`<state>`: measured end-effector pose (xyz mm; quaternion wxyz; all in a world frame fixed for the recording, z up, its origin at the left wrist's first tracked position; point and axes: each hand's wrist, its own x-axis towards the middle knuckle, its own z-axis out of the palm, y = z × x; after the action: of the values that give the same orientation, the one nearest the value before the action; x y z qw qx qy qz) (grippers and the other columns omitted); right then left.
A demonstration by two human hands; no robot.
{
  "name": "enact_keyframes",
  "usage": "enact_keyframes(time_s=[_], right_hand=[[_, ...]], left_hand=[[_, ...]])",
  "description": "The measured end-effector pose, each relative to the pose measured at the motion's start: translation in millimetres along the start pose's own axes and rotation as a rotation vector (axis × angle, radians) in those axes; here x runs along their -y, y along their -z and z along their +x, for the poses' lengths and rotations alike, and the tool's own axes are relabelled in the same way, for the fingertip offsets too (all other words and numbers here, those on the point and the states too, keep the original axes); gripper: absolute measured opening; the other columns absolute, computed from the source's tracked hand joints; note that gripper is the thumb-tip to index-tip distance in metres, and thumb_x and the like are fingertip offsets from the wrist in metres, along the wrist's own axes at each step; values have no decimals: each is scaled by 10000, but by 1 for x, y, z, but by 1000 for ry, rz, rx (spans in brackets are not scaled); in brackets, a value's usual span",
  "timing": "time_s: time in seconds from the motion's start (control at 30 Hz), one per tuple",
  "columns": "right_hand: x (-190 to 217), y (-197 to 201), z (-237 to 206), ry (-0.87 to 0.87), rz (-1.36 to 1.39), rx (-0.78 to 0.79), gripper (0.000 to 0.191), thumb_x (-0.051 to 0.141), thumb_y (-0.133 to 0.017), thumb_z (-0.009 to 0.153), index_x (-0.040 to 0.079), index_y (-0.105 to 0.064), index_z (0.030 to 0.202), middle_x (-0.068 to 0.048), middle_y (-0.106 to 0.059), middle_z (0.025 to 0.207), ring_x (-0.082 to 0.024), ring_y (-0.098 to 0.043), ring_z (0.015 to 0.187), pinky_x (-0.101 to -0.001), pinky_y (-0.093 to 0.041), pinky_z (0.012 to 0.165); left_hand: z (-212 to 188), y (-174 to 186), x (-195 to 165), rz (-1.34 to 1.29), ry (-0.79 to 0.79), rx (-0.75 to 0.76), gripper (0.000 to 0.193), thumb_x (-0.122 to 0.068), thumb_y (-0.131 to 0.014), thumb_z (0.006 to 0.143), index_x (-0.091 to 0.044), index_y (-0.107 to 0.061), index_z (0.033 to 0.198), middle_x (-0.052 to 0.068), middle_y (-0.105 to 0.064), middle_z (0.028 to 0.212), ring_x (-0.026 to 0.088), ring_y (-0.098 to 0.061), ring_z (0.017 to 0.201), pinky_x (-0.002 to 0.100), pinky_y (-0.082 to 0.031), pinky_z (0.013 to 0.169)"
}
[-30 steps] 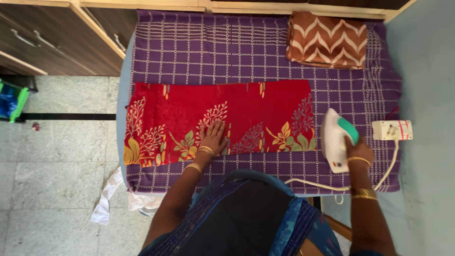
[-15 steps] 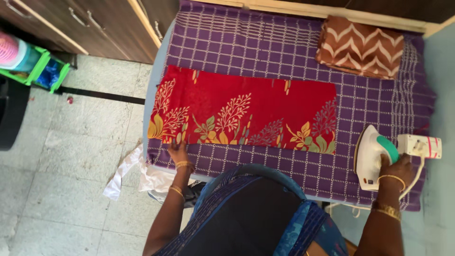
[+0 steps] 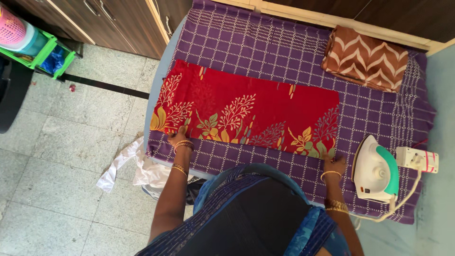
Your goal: The person spreads out a red floral cloth on an ironing board and presses it with an iron, folding the cloth several times and ironing the smaller sections until it is neatly folded.
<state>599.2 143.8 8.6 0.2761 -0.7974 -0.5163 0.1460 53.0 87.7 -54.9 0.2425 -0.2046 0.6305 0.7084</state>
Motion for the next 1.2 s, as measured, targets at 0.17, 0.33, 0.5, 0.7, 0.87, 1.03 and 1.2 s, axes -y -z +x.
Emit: enact_keyframes(time_s=[0.17, 0.33, 0.5, 0.7, 0.87, 1.03, 1.2], right_hand=[[15, -11, 10, -188, 125, 7, 768, 354, -950, 729, -82, -594, 1251, -258, -670, 1155, -382, -669, 1013, -454, -547, 877], [24, -21, 16, -402, 379, 196, 758, 216, -903, 675, -64, -545, 1283, -167, -683, 1125, -295, -691, 951, -388, -581, 788], [31, -26, 24, -565, 373, 339, 691, 179, -870, 858, -119, -507, 1365, -273, -705, 1198, -501, -648, 1186, -639, -500, 939], [29, -26, 23, -613, 1129, 437, 514, -7, -610, 936, -54, -430, 1415, -184, -619, 1314, -319, -689, 1152, -437, -590, 933], [29, -21, 41, -548, 1193, 454, 534, -40, -560, 951, 0, -428, 1467, -165, -604, 1374, -312, -674, 1172, -431, -621, 939], [9, 9, 57, -402, 1264, 430, 531, -88, -524, 973, 0, -444, 1491, -184, -607, 1397, -343, -687, 1177, -468, -628, 936], [-2, 13, 58, -505, 1283, 384, 523, -103, -477, 935, 62, -483, 1432, -145, -633, 1369, -314, -720, 1149, -521, -592, 905]], left_hand=[[6, 6, 4, 206, -99, 124, 552, -59, -863, 752, 73, -592, 1214, 111, -728, 1029, 215, -694, 902, 351, -565, 844], [11, 4, 10, 316, -148, 52, 504, -88, -869, 795, 100, -626, 1194, 132, -702, 990, 237, -647, 870, 357, -539, 800], [17, 3, 0, -41, -21, 93, 741, -11, -824, 772, 27, -414, 1389, 179, -599, 1224, 252, -682, 960, 344, -641, 739], [22, 5, -8, 49, -184, 165, 1053, 57, -811, 733, -157, -177, 1546, 162, -454, 1452, 282, -620, 1164, 362, -613, 933], [23, 5, -7, 180, -245, 149, 1119, 73, -790, 698, -188, -161, 1586, 175, -445, 1493, 308, -590, 1243, 397, -561, 1043], [16, 23, 4, 292, -295, 181, 1154, -3, -786, 665, -157, -173, 1631, 230, -524, 1470, 366, -594, 1256, 434, -530, 1051], [0, 54, 19, 673, -372, 129, 1155, -149, -895, 673, -65, -174, 1572, 246, -473, 1502, 377, -509, 1365, 435, -423, 1152]])
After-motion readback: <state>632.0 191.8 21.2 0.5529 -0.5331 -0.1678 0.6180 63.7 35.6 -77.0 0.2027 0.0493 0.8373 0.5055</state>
